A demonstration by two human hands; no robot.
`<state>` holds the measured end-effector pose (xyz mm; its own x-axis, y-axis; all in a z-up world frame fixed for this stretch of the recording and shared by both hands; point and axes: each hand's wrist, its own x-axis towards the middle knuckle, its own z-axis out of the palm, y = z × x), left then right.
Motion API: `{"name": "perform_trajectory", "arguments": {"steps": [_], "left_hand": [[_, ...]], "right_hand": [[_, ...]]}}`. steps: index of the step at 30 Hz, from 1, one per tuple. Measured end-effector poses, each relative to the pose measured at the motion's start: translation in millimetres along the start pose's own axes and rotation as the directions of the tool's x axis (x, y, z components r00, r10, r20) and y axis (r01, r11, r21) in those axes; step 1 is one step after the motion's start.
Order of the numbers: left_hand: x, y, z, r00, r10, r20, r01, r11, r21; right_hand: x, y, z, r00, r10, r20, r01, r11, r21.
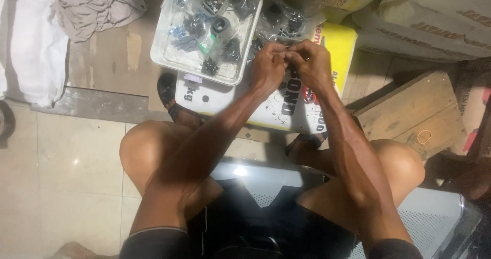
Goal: The person sits on a low stool and repeatedly picks small metal fasteners from a pile on a white box, separating them by hand into a clear plastic container. The hands work continuously, handling individual pieces and placing them into the container.
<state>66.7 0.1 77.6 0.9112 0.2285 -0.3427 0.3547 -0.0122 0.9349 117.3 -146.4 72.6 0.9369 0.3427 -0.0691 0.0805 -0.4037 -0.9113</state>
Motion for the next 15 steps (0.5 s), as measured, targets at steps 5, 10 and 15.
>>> {"name": "perform_trajectory", "arguments": {"steps": [5, 10, 15], "left_hand": [[-13, -27, -3, 0.998, -0.055, 0.005, 0.051, 0.952, 0.303], [-21, -27, -21, 0.971, -0.168, 0.172, 0.057, 0.857, 0.512], [-7, -51, -12, 0.944, -0.225, 0.240, 0.024, 0.776, 0.630]], "right_hand": [[7, 78, 28, 0.987, -0.132, 0.094, 0.162, 0.834, -0.528], [2, 37, 18, 0.980, -0.152, 0.126, 0.196, 0.830, -0.522], [4, 71, -14, 0.975, 0.150, 0.164, 0.001, 0.734, -0.679]]}}
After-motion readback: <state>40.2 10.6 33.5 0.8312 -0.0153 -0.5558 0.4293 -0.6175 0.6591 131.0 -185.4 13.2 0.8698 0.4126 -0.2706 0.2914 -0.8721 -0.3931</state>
